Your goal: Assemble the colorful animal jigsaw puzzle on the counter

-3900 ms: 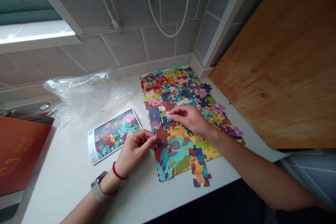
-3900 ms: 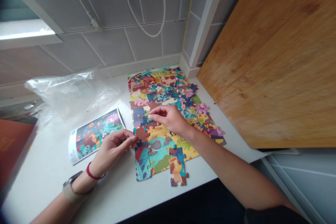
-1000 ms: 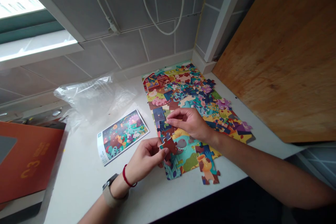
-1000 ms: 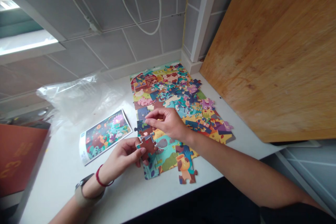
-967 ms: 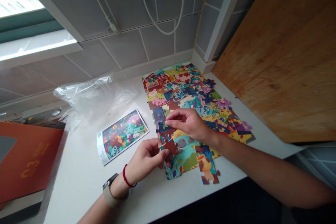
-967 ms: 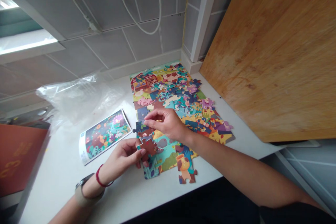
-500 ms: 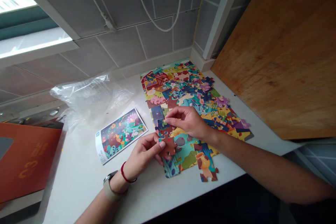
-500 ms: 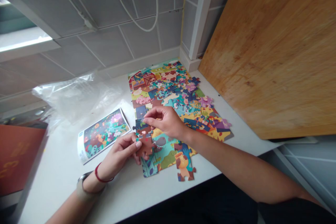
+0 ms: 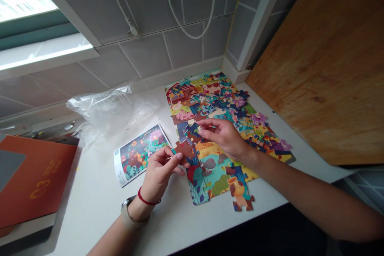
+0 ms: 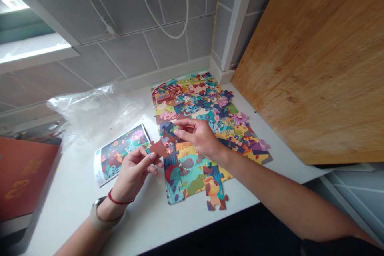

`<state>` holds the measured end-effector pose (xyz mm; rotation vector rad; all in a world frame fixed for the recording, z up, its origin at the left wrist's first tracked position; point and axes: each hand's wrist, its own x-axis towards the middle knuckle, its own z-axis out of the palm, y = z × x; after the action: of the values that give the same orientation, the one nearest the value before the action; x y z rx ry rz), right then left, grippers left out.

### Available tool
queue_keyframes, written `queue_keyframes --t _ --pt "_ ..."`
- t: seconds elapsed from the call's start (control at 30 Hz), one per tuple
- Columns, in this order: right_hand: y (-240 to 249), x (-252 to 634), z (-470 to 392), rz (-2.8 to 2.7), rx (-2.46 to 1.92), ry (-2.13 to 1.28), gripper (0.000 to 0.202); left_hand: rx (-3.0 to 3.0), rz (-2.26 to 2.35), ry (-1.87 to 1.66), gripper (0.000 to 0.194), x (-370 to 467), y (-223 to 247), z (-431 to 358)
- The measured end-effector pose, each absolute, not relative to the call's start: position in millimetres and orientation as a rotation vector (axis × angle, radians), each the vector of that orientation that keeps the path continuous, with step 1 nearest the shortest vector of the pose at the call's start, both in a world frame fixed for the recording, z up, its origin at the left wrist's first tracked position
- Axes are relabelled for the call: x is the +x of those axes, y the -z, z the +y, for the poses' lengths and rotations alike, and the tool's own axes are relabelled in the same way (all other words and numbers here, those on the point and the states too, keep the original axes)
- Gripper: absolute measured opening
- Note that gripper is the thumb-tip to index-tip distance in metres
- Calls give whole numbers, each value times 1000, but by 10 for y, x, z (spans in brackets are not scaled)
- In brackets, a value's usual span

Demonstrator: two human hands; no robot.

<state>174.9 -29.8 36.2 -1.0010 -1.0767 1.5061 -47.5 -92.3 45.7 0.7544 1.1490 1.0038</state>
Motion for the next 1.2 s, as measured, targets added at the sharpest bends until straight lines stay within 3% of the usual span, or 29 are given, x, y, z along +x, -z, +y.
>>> queue_keyframes --t 0.17,0.3,0.47,0.77,1.2 --pt "-409 1795 -287 -1147 -982 -1508 29 690 1141 -1027 60 -454 -495 -905" --pt "-411 1804 -292 -1196 -983 -1510 28 686 1133 -1032 75 -455 -503 -906" --pt "-386 1785 -299 -1186 -1007 -1516 32 684 1180 -1029 64 -467 -481 -901" --pt "-378 1783 -292 -1134 -1005 -1484 34 671 1154 -913 64 -447 -517 -902" --pt "-382 1762 -308 -1380 -979 -1413 22 806 1130 -788 61 -403 -492 -957"
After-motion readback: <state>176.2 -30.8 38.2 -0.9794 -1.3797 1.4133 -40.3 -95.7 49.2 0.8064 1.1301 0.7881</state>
